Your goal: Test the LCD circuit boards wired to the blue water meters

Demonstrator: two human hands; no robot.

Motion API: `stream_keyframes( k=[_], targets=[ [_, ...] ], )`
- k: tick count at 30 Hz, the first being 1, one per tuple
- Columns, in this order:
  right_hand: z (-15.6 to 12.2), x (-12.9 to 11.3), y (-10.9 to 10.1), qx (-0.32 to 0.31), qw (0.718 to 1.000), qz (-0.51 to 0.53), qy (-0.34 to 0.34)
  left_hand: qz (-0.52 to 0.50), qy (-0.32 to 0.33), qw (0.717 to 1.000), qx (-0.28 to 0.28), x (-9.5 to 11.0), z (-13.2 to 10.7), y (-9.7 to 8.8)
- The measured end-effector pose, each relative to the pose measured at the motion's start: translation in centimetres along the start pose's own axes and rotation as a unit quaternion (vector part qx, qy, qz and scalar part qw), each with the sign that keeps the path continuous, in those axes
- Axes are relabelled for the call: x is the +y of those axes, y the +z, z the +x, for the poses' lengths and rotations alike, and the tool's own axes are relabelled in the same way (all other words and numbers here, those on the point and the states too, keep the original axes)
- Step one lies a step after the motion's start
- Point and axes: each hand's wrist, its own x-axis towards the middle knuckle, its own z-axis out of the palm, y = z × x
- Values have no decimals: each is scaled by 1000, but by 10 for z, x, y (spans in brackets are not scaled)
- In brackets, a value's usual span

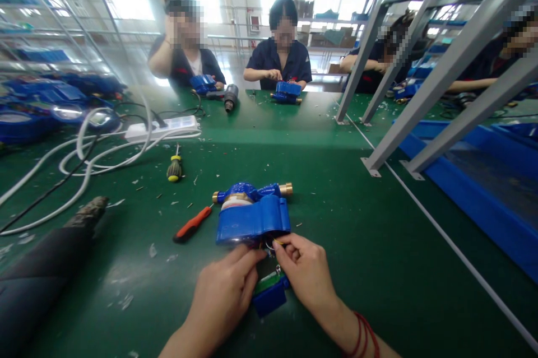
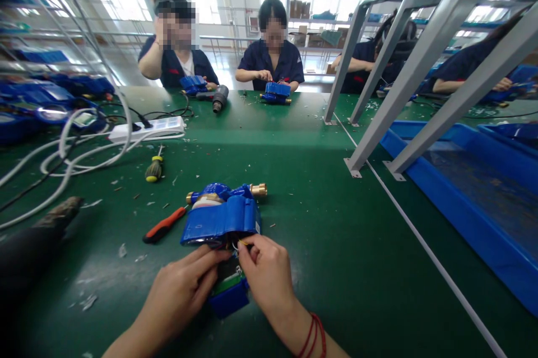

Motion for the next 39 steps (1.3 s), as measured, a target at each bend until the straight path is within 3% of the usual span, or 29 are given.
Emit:
stream_keyframes(
  k=[4,7,11,16,19,23,31,35,39],
  targets=[
    [-1,-1,-2,3,1000,11,7,-82,-21,994,65,-3,-9,5],
    [-7,-1,-5,9,999,25,21,-129,-92,983,92,-5,-18,11],
    [-23,2,-11,2,996,44,77,-205,-223,952,46,-3,-31,18],
    [-42,5,-15,-86,987,78,109,-331,-210,920,10,10,-40,21],
    [-49,5,-14,-86,978,144,123,-443,-217,870,-17,23,-43,20],
    [-54,4,-14,-63,966,201,149,-557,-222,800,29,34,-48,23],
    [-48,1,-17,-46,959,236,152,-656,-243,708,94,39,-41,21],
    [-48,1,-18,-17,961,229,152,-727,-261,622,129,41,-32,19],
    [-48,-2,-18,-3,957,236,172,-790,-266,540,117,38,-28,19]
  ],
)
